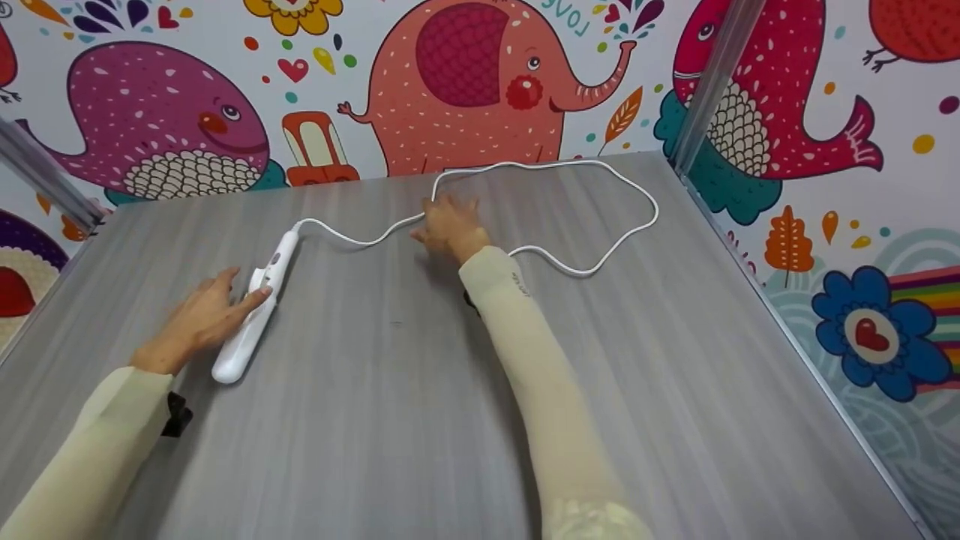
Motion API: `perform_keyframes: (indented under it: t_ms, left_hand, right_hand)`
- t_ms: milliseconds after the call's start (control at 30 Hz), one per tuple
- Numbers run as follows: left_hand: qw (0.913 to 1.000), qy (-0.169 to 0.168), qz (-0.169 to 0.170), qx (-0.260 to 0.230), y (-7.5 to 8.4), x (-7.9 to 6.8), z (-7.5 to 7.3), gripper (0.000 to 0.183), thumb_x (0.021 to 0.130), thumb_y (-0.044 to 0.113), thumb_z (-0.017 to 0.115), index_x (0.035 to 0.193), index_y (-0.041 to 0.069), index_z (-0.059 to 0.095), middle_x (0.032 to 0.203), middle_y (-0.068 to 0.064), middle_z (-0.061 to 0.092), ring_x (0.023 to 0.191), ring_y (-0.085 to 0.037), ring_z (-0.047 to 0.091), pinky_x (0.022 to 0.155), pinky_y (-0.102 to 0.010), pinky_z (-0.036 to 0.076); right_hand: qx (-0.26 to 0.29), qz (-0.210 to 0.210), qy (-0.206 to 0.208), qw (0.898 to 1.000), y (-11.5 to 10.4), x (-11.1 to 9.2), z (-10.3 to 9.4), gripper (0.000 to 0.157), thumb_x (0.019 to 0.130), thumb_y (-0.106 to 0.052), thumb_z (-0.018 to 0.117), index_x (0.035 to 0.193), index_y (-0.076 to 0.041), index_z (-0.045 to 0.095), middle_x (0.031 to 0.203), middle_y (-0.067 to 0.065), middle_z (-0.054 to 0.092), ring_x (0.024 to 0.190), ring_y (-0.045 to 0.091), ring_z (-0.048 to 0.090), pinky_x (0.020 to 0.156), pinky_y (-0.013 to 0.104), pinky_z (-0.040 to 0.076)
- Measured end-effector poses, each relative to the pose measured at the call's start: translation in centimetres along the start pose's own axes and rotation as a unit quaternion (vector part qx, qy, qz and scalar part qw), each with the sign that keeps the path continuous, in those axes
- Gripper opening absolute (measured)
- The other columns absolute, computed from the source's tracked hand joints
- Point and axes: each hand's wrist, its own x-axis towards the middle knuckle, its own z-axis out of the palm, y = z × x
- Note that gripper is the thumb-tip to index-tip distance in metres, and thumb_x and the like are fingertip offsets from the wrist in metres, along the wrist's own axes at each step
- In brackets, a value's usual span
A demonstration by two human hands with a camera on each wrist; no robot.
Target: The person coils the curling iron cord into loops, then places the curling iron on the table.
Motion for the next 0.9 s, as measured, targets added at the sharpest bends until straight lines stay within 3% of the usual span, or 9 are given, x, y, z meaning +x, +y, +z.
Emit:
perform_keyframes:
  t_ms: [233,367,600,767,900]
  left_hand:
    - [0.9997,-0.002,0.003,0.025,0.3,-0.3,1.2,0.095,0.097,0.063,0.044,0.154,-0.009,0.018,0.145,-0.04,0.038,0.129,-0.054,0.045,0.103,-0.066,0.038]
    - [0.9995,0.002,-0.002,0.032,0.2,-0.4,1.8,0.093,0.098,0.058,0.048,0.15,-0.014,0.023,0.14,-0.04,0.043,0.122,-0.052,0.05,0.1,-0.065,0.04]
    - [0.9994,-0.011,0.004,0.032,0.2,-0.1,2.0,0.087,0.098,0.055,0.051,0.147,-0.014,0.031,0.131,-0.037,0.048,0.109,-0.045,0.057,0.093,-0.059,0.046]
    - [0.9995,-0.02,0.0,0.023,0.1,-0.1,2.0,0.083,0.099,0.055,0.051,0.146,-0.012,0.035,0.127,-0.034,0.051,0.103,-0.04,0.058,0.089,-0.055,0.047]
    - [0.9999,-0.016,-0.005,0.002,-0.1,-0.1,1.9,0.08,0.099,0.05,0.053,0.145,-0.012,0.036,0.126,-0.033,0.052,0.102,-0.039,0.057,0.089,-0.054,0.047]
  right_hand:
    - [0.01,0.006,-0.002,1.0,-2.3,1.3,1.4,0.067,0.1,-0.04,0.057,0.155,-0.011,0.033,0.155,0.014,0.039,0.144,0.032,0.04,0.123,0.049,0.025]
    - [0.006,0.007,-0.011,1.0,-3.2,2.2,2.4,0.067,0.099,-0.035,0.059,0.154,-0.009,0.033,0.155,0.015,0.039,0.143,0.031,0.041,0.121,0.046,0.029]
    - [-0.008,-0.002,-0.005,1.0,-4.4,3.3,3.6,0.068,0.098,-0.031,0.06,0.155,-0.008,0.032,0.163,0.015,0.028,0.152,0.031,0.026,0.124,0.046,0.023]
    - [-0.01,0.0,-0.033,0.999,-5.3,3.7,4.3,0.063,0.099,-0.029,0.054,0.156,-0.015,0.031,0.166,0.009,0.025,0.156,0.03,0.018,0.125,0.048,0.017]
    - [-0.017,0.002,-0.041,0.999,-6.0,3.9,4.5,0.056,0.1,-0.029,0.052,0.153,-0.015,0.04,0.161,0.009,0.036,0.152,0.029,0.027,0.124,0.047,0.021]
